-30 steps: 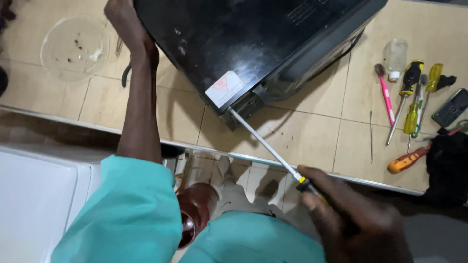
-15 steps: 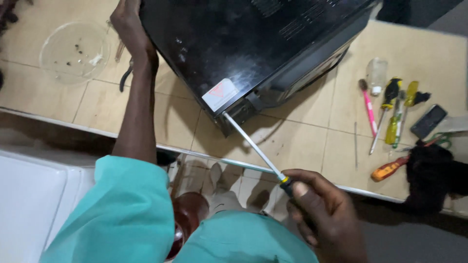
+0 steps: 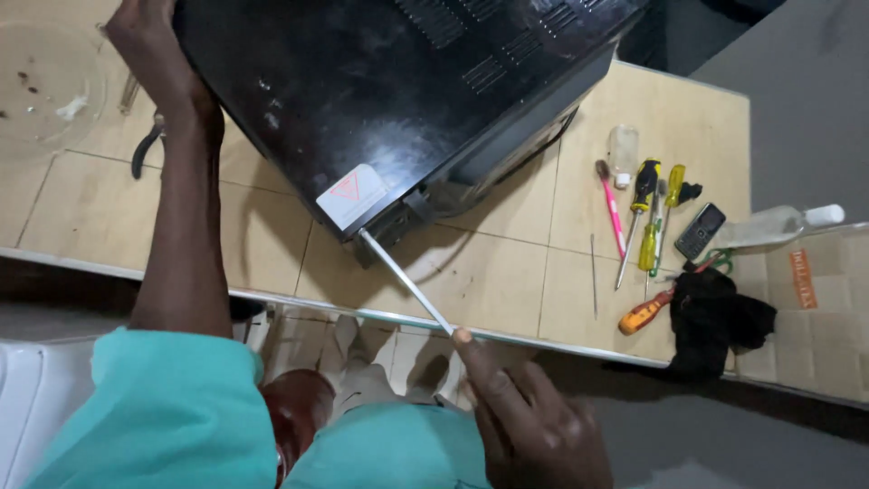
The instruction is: The person uses a screwdriver to remove screws from the back panel of a black microwave oven. They place the removed screws into a clear plastic container on the table. The person continues to unscrew and remove additional fasteners from the appliance's casing.
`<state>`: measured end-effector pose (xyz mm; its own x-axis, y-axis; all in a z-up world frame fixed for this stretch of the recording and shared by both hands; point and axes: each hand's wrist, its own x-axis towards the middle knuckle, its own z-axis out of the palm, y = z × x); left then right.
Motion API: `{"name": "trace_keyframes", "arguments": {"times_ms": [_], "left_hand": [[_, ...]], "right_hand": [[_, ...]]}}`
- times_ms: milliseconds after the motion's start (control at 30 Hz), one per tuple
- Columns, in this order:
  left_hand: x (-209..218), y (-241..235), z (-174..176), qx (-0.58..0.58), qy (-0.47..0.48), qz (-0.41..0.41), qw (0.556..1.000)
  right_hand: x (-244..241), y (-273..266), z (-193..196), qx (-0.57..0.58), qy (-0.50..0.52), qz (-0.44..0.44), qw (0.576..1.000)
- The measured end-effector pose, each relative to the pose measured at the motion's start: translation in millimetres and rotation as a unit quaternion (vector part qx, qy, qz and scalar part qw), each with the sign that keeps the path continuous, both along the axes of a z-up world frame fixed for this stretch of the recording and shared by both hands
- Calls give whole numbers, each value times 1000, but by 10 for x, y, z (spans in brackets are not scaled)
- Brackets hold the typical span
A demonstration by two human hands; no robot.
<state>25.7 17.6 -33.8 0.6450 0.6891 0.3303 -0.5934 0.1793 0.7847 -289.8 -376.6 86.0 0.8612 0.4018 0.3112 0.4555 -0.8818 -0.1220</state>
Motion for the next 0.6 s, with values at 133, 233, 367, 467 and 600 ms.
{"name": "trace_keyframes", "arguments": {"times_ms": [133,233,367,467,600], "left_hand": [[-131,-162,237,83,29,10,996],[-149,-151,232,84,25,8,996],[-112,-116,225,115,43,31,992],[-152,-172,243,94,20,8,995],[31,42,7,120,33,27,992]], "right_hand": [[163,12,143,192,175,-32,965],[229,11,160,319,312,-62,893],[247,-79,21,552,513,-145,641],[414,-210,147,595,656,-249,393],[381,-215,99,621,664,-234,344]]}}
